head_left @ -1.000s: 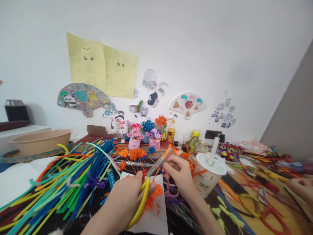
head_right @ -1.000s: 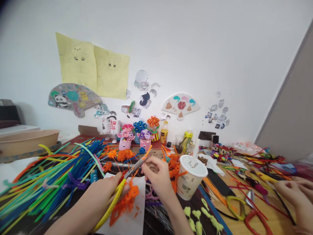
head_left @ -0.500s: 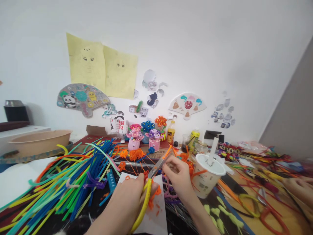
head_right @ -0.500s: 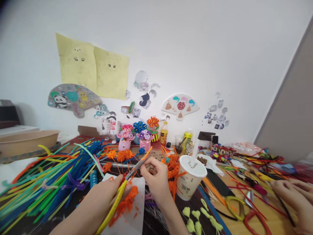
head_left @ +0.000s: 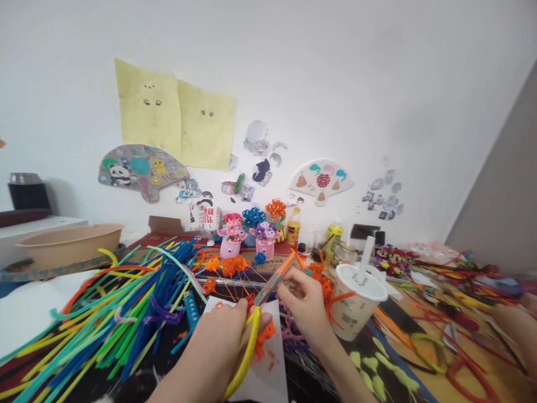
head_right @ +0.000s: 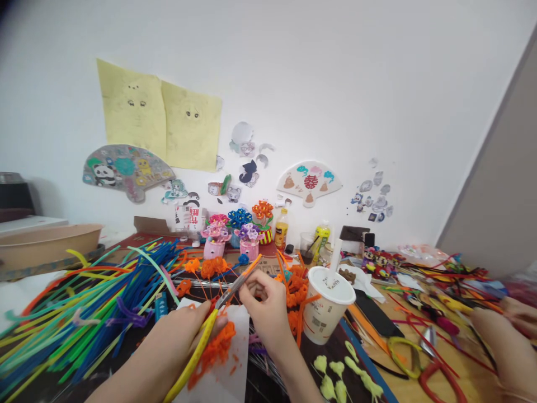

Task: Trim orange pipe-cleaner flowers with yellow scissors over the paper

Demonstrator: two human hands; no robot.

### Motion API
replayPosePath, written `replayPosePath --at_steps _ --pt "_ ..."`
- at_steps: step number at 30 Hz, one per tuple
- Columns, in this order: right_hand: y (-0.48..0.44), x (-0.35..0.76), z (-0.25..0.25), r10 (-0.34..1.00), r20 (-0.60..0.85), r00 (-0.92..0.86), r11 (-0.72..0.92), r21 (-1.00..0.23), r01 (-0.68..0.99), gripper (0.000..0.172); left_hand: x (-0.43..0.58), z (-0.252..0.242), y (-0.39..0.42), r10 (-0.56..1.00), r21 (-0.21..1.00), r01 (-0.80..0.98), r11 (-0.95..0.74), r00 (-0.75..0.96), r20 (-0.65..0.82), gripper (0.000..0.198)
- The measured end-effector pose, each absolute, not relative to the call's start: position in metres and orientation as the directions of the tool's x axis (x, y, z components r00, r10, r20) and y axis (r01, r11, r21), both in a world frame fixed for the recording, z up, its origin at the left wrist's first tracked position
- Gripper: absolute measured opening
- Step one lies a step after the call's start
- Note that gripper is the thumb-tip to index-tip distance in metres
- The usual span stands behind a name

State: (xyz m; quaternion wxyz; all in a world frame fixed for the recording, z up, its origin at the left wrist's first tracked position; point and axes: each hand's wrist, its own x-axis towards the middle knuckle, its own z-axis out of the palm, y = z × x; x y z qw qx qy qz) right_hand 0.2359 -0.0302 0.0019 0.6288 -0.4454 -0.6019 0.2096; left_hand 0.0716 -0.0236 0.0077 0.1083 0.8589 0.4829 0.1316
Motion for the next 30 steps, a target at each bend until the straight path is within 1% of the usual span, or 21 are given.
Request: replayPosePath --at_steps 3,9,14,19,21,26,30 --pt "-0.031 0.235 0.002 0.807 0.564 0.173 0.506 -0.813 0.287 0.014 0.07 0.01 -0.025 0.855 0.334 0.792 -0.511 0.507 0.105 0.047" --pt "-0.03 0.235 0.001 0.809 0.565 0.163 0.497 -0.805 0.324 0.015 0.07 0.01 -0.022 0.859 0.279 0.814 -0.509 0.499 0.112 0.053" --pt "-0.03 0.234 0.003 0.829 0.53 0.178 0.482 -0.839 0.253 0.013 0.07 0.014 -0.023 0.858 0.264 0.817 -0.512 0.499 0.122 0.052" --pt "-0.03 0.238 0.009 0.832 0.52 0.192 0.496 -0.853 0.162 0.018 0.069 0.016 -0.024 0.861 0.253 0.823 -0.508 0.497 0.113 0.051" --pt "-0.03 0.24 0.009 0.831 0.519 0.198 0.497 -0.854 0.155 0.02 0.069 0.015 -0.023 0.858 0.265 0.817 -0.511 0.5 0.113 0.05" --pt "-0.031 0.238 0.008 0.839 0.504 0.206 0.483 -0.863 0.146 0.022 0.07 0.011 -0.023 0.867 0.342 0.802 -0.489 0.491 0.087 0.042" --pt "-0.032 0.236 0.005 0.854 0.486 0.184 0.466 -0.873 0.145 0.021 0.07 0.004 -0.021 0.87 0.369 0.793 -0.485 0.48 0.112 0.041"
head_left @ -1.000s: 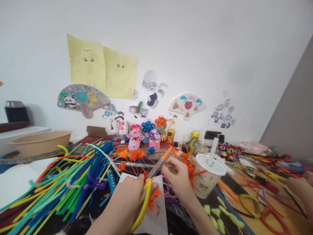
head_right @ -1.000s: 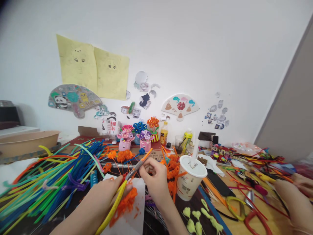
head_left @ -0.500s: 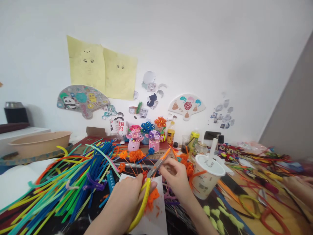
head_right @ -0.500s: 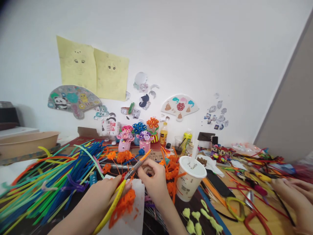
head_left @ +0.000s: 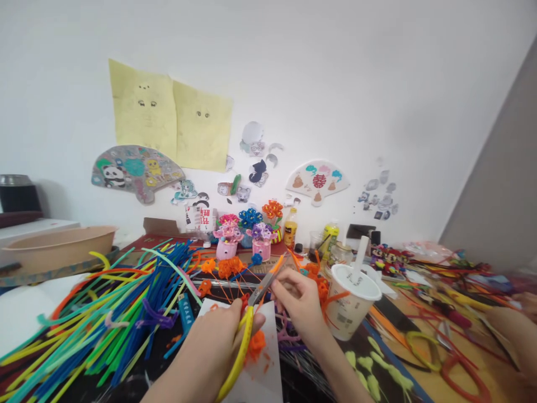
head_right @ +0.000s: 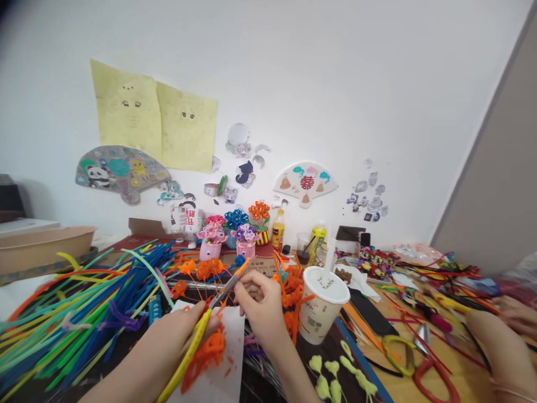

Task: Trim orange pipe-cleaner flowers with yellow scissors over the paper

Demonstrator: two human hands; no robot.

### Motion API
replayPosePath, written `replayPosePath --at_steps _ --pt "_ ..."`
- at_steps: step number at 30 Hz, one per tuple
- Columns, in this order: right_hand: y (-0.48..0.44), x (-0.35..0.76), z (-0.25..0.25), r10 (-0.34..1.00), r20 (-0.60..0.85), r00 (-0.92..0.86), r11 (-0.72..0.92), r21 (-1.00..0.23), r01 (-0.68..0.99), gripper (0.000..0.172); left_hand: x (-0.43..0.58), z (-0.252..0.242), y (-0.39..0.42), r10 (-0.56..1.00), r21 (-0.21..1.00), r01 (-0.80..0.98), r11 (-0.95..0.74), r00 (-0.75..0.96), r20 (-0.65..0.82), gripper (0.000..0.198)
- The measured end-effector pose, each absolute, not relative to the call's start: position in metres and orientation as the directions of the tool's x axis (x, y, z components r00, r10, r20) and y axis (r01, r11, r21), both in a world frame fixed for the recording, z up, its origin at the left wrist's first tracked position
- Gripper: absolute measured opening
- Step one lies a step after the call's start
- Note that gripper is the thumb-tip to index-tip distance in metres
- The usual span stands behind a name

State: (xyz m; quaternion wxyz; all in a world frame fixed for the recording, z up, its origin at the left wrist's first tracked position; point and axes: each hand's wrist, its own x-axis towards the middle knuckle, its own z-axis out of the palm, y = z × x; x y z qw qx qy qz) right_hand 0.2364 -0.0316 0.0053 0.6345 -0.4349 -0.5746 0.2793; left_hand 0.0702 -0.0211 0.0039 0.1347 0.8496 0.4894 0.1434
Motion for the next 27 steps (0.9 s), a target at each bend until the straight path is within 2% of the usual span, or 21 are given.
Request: replayPosePath --at_steps 7,14,21,27 --pt "-0.03 0.238 0.004 0.852 0.495 0.169 0.468 -0.866 0.175 0.019 0.073 0.0 -0.016 0.882 0.425 0.781 -0.456 0.459 0.104 0.044" --pt "-0.031 0.237 0.006 0.839 0.525 0.141 0.487 -0.841 0.234 0.018 0.071 0.008 -0.022 0.867 0.347 0.8 -0.489 0.489 0.096 0.038" --pt "-0.03 0.235 0.003 0.837 0.528 0.142 0.499 -0.844 0.199 0.018 0.075 0.016 -0.02 0.889 0.33 0.832 -0.447 0.453 0.062 0.037" --pt "-0.031 0.234 0.006 0.84 0.521 0.154 0.494 -0.85 0.182 0.018 0.075 0.009 -0.018 0.877 0.337 0.814 -0.474 0.47 0.099 0.043"
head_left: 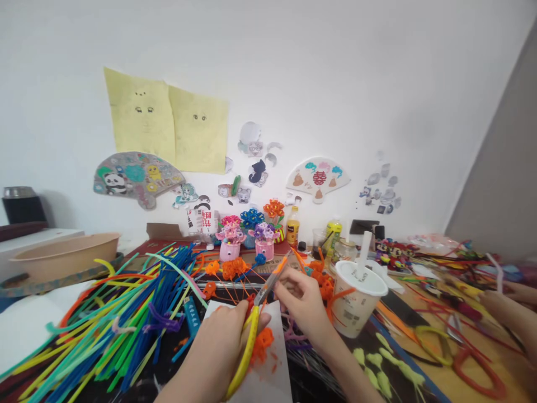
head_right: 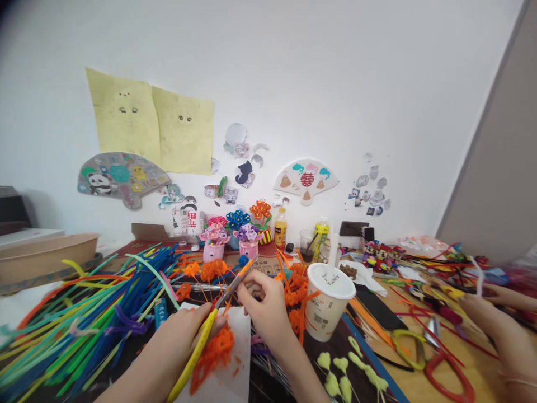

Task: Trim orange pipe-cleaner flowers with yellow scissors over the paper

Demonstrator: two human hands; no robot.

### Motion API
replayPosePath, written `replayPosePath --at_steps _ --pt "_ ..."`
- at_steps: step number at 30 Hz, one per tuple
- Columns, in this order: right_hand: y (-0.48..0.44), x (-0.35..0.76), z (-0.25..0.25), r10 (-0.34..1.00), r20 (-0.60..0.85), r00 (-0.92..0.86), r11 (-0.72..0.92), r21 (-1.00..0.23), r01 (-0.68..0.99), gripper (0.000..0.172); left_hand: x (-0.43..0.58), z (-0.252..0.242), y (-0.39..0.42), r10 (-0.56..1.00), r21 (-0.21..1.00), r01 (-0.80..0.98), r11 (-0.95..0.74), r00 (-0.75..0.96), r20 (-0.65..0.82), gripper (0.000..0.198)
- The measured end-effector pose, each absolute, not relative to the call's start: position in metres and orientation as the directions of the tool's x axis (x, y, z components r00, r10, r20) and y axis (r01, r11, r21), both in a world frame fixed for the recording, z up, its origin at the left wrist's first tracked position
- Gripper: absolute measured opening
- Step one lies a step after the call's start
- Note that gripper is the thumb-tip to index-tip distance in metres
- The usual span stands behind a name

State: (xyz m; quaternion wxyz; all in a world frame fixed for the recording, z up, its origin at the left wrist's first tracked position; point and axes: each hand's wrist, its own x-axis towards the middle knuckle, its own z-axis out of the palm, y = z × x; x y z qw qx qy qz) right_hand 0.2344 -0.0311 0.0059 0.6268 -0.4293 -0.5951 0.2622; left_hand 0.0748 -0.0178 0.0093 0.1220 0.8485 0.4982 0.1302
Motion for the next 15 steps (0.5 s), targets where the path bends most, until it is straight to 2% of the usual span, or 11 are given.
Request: replayPosePath --at_steps 6,15 --pt "-0.0322 0.2358 0.0063 0.842 0.52 0.145 0.495 -0.851 0.178 0.015 0.0744 0.006 -0.0195 0.861 0.368 0.784 -0.5 0.497 0.11 0.046" --pt "-0.0338 0.2357 0.0022 0.849 0.522 0.086 0.491 -0.838 0.237 0.015 0.0731 0.0122 -0.0212 0.863 0.321 0.804 -0.5 0.494 0.106 0.046"
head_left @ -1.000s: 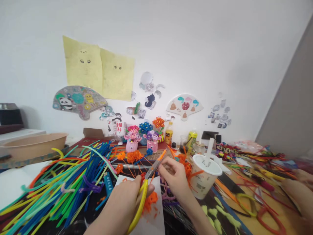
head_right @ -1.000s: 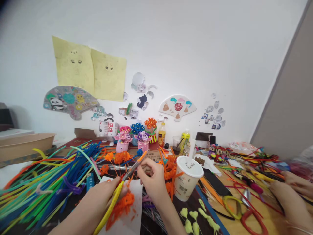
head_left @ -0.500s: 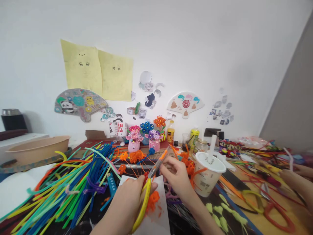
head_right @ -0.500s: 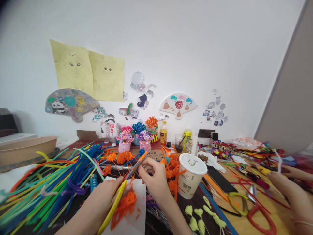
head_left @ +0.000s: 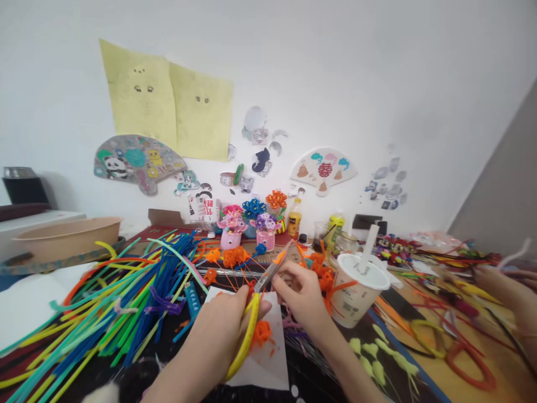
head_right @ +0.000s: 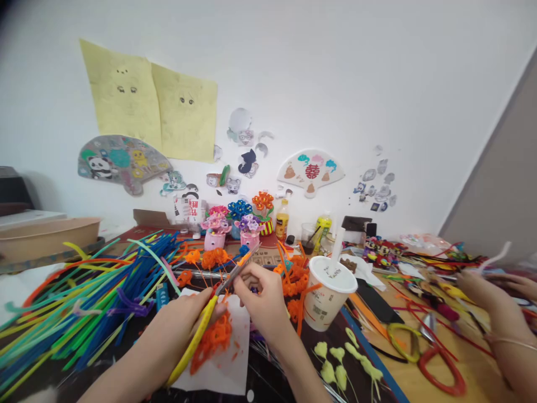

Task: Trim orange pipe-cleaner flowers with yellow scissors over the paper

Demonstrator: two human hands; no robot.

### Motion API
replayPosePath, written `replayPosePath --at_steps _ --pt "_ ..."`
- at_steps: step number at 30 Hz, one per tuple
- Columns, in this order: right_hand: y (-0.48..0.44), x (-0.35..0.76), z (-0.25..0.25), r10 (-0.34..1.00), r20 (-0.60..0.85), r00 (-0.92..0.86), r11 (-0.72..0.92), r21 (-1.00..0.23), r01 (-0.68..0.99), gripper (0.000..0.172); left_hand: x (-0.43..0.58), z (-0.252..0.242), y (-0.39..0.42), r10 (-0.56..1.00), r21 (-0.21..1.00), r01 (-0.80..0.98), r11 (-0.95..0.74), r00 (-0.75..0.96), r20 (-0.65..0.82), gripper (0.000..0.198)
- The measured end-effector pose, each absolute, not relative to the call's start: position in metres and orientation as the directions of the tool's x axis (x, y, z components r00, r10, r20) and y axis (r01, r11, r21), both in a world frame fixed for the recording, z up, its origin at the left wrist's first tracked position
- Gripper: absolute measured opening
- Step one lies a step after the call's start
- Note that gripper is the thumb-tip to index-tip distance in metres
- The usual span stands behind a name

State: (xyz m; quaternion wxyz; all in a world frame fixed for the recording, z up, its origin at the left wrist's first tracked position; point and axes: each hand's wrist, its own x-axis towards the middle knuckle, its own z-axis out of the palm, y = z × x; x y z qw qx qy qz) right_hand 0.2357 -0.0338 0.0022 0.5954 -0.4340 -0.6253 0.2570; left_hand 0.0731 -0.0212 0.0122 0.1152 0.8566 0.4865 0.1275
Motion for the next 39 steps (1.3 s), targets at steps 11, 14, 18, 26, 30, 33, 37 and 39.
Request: replayPosePath --at_steps 11,14,18,26,30,33,37,39 --pt "-0.031 0.235 0.003 0.846 0.517 0.127 0.481 -0.845 0.233 0.015 0.07 0.019 -0.021 0.868 0.35 0.801 -0.486 0.488 0.09 0.038" --pt "-0.029 0.237 0.002 0.849 0.5 0.173 0.465 -0.861 0.206 0.017 0.064 0.021 -0.018 0.879 0.36 0.804 -0.473 0.459 0.13 0.036" --pt "-0.029 0.24 0.005 0.847 0.479 0.229 0.447 -0.877 0.178 0.023 0.057 0.025 -0.014 0.898 0.31 0.843 -0.44 0.408 0.164 0.035" --pt "-0.021 0.251 0.002 0.831 0.459 0.314 0.463 -0.884 0.066 0.021 0.042 0.034 -0.004 0.865 0.045 0.914 -0.403 0.365 0.345 0.031" --pt "-0.02 0.254 0.001 0.81 0.452 0.373 0.473 -0.88 0.039 0.022 0.03 0.033 0.003 0.733 -0.177 0.895 -0.41 0.438 0.52 0.027" --pt "-0.019 0.255 0.001 0.808 0.439 0.393 0.476 -0.879 0.004 0.023 0.023 0.031 0.008 0.649 -0.31 0.862 -0.4 0.506 0.568 0.028" --pt "-0.021 0.255 0.002 0.82 0.42 0.389 0.483 -0.872 -0.078 0.023 0.016 0.03 0.011 0.554 -0.417 0.798 -0.435 0.602 0.575 0.032" --pt "-0.022 0.254 0.004 0.832 0.405 0.379 0.482 -0.866 -0.132 0.022 0.015 0.031 0.009 0.53 -0.438 0.778 -0.451 0.628 0.57 0.037"
